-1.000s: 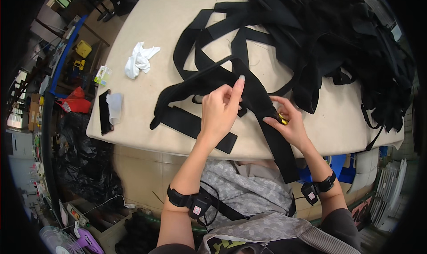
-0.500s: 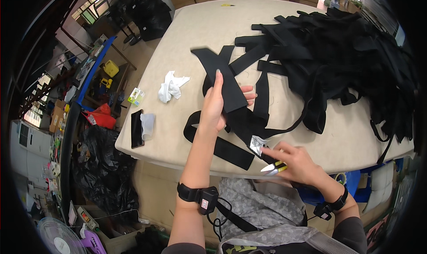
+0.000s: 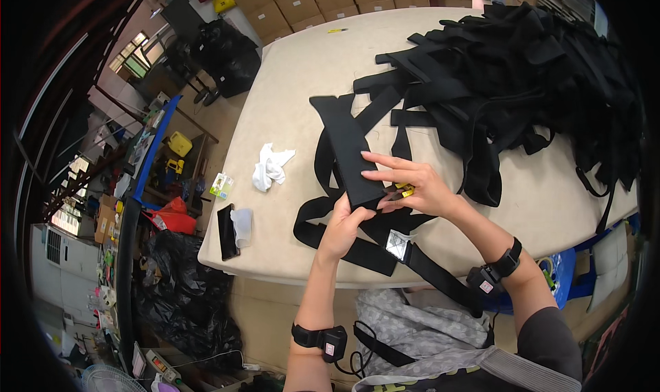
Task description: Organizing, marking, and trimming black nylon straps on a workshop table.
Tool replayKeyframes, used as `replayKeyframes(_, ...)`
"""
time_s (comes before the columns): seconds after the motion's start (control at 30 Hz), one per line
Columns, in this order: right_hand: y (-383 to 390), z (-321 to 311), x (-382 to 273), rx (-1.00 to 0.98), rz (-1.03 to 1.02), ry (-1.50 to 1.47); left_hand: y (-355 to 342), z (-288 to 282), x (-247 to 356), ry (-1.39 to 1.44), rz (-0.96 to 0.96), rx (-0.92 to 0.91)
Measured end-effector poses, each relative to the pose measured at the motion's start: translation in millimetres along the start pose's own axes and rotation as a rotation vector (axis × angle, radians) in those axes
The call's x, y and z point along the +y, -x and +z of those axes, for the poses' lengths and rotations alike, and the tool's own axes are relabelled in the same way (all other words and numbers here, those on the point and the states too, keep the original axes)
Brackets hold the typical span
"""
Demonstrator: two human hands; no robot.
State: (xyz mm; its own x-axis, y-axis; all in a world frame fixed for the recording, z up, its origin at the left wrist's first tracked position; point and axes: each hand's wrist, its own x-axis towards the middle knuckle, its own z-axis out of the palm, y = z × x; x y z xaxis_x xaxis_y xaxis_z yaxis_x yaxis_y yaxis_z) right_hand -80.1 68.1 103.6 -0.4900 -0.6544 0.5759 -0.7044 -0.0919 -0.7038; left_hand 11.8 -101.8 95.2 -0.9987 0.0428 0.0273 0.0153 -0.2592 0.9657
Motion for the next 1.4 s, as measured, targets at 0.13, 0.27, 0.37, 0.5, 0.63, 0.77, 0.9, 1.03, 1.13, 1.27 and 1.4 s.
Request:
replayKeyframes(0.13,12,10,7,0.064,0.041,-0.047,-2,8,-2,-0.253,0.072,0.023)
replayKeyframes(0.27,12,19,5,0.364,0.284,-0.375,-6,26,-10,-0.234,0.019,0.015)
replayKeyframes(0.37,2,-13,28,0.617,0.39,-0.448,-4,45,-10,-0.494,-0.002,-0.043)
replayKeyframes(0.5,-22,-124,83,0.951,0.425,-0.603,19,37,-31,-0.451,-0.049,-0.147)
replayKeyframes(0.63,-26,-229,95,1.238,0.418,-0.508,40,6,-50,-0.402,-0.122,-0.22)
replayKeyframes(0.77,-16,-274,78,1.126,0.484,-0.408,57,-10,-62,-0.257,-0.173,-0.212)
replayKeyframes(0.9,-23,-271,33,0.943,0.533,-0.374,59,-19,-62,-0.16,-0.21,-0.208)
replayKeyframes(1.03,-12,-280,21,0.801,0.493,-0.333,54,-17,-61,-0.186,-0.221,-0.196)
replayKeyframes(1.13,-8,-281,21,0.824,0.532,-0.353,54,-16,-62,-0.189,-0.232,-0.186)
replayKeyframes(1.27,-4,-279,12,0.828,0.504,-0.442,55,-11,-60,-0.209,-0.212,-0.173)
replayKeyframes(1.4,-6,-274,-4,0.787,0.481,-0.456,57,-8,-57,-0.209,-0.193,-0.168)
